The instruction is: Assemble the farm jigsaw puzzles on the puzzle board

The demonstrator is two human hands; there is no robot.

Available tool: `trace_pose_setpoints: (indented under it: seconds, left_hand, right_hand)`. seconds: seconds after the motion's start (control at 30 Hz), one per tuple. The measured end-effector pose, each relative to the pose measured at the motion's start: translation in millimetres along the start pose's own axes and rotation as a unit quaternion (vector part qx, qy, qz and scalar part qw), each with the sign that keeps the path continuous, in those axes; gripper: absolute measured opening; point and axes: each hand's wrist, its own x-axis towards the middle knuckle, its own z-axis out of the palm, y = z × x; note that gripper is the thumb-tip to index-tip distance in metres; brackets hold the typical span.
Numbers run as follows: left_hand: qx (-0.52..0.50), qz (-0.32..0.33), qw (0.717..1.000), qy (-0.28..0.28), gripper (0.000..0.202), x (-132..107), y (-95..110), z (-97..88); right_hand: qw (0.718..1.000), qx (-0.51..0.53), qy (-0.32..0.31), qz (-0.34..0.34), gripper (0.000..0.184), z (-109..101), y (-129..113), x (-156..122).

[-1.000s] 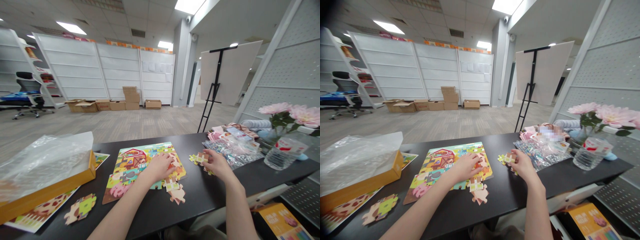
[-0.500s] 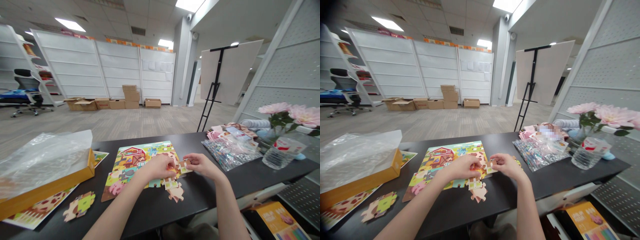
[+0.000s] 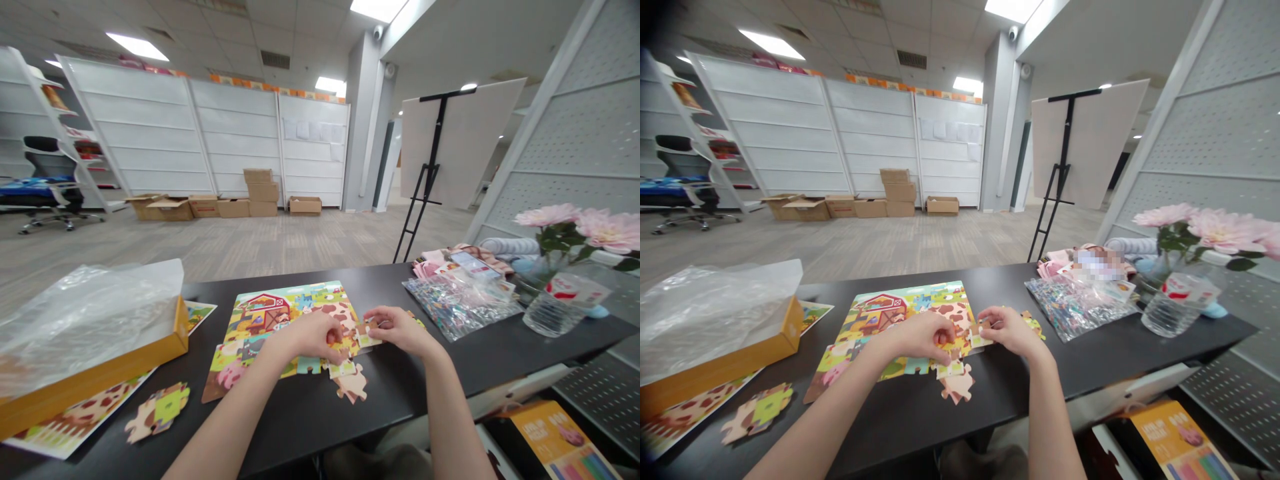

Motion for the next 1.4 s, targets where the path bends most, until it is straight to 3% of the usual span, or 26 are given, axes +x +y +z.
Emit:
trace_pose_setpoints:
  seconds: [0.13, 0.3, 0.47, 0.8, 0.9, 1.07, 1.13, 1.4]
  left_hand:
    - [-0.047, -0.022, 0.998, -0.031, 0.028, -2, -5, -2.4]
    - [-0.041, -0.028, 0.998, -0.027, 0.020, -1, -2, -3.5]
    - [0.008, -0.024, 1.000, -0.018, 0.033, -1, 10, -4.4]
    - [-0.049, -0.059, 0.989, -0.125, 0.034, -7, 16, -7.6]
    - [-0.023, -0.055, 0.994, -0.094, 0.024, -6, 17, -7.2]
    - [0.064, -0.002, 0.996, 0.063, 0.030, 0, 24, -2.8]
    - [0.075, 0.028, 0.992, 0.095, 0.032, 2, 25, 2.3]
    - [0.127, 0.043, 0.988, 0.082, 0.031, 7, 27, 15.4]
  right_hand:
    - [0.999, -0.016, 0.042, -0.002, 0.042, -9, 4, -2]
    - [1.000, 0.020, 0.015, 0.005, 0.039, -3, 2, -1]
    - [0.999, -0.025, 0.010, 0.024, 0.033, 6, 2, 4]
    - [0.991, -0.131, 0.008, 0.005, 0.023, 11, 1, 7]
    - [0.991, -0.137, 0.007, 0.002, 0.021, 16, -3, 8]
    - [0.986, -0.163, 0.016, 0.002, 0.017, 19, -6, 10]
    - [0.986, -0.166, 0.014, -0.007, 0.017, 19, -4, 11]
    - [0.979, -0.201, 0.036, -0.006, 0.018, 11, 4, 9]
